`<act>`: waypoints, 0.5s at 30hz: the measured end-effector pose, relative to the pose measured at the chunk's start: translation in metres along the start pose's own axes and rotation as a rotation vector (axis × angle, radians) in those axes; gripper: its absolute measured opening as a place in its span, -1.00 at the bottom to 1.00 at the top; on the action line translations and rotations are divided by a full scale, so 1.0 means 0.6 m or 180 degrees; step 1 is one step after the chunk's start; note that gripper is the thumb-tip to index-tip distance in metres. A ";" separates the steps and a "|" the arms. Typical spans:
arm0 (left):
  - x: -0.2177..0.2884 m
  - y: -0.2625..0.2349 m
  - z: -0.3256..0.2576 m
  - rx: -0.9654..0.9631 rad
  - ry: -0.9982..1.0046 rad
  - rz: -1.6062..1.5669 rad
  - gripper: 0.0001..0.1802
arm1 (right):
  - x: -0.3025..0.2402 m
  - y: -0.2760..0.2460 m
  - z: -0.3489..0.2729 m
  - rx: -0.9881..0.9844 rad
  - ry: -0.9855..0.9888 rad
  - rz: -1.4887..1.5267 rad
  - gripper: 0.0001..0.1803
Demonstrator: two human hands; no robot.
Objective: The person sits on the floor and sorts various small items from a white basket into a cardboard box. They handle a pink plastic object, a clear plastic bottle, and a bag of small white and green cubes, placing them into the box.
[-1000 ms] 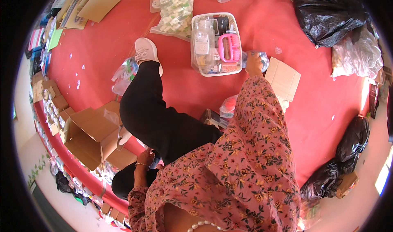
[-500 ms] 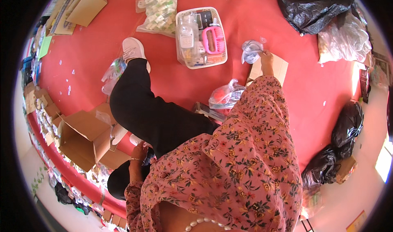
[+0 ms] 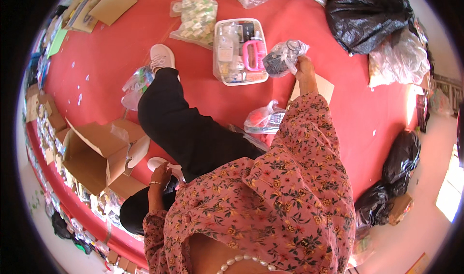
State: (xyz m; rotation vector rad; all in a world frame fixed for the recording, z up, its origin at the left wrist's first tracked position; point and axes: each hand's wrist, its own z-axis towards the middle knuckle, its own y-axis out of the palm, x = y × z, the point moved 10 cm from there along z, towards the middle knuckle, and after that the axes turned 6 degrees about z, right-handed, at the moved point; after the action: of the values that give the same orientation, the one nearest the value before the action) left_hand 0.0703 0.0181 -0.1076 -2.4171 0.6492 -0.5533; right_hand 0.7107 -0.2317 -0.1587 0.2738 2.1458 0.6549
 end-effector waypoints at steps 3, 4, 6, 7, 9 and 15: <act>-0.010 0.004 -0.007 -0.0137 -0.0200 0.0032 -0.59 | 0.038 0.069 0.059 0.0081 0.0502 -0.0976 -0.76; -0.015 0.007 -0.007 -0.0132 -0.0193 0.0029 -0.59 | 0.045 0.115 0.070 -0.0066 0.0388 -0.0763 -0.76; -0.025 0.018 -0.008 -0.0166 -0.0206 0.0027 -0.59 | 0.074 0.154 0.126 -0.0176 0.0513 -0.1433 -0.77; -0.026 0.021 -0.004 -0.0200 -0.0210 0.0034 -0.59 | 0.087 0.165 0.144 -0.0219 0.0569 -0.1767 -0.77; -0.028 0.019 -0.013 -0.0296 -0.0321 0.0049 -0.59 | 0.135 0.198 0.143 0.0028 0.0653 -0.2412 -0.74; -0.013 -0.002 -0.007 -0.0146 -0.0230 0.0158 -0.59 | 0.133 0.269 0.163 -0.0209 -0.1219 -0.4586 -0.63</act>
State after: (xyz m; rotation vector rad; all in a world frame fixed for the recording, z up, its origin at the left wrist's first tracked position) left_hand 0.0621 0.0215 -0.1056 -2.4444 0.6962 -0.4330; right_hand 0.7334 -0.0284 -0.1736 -1.0258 1.4159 -0.1837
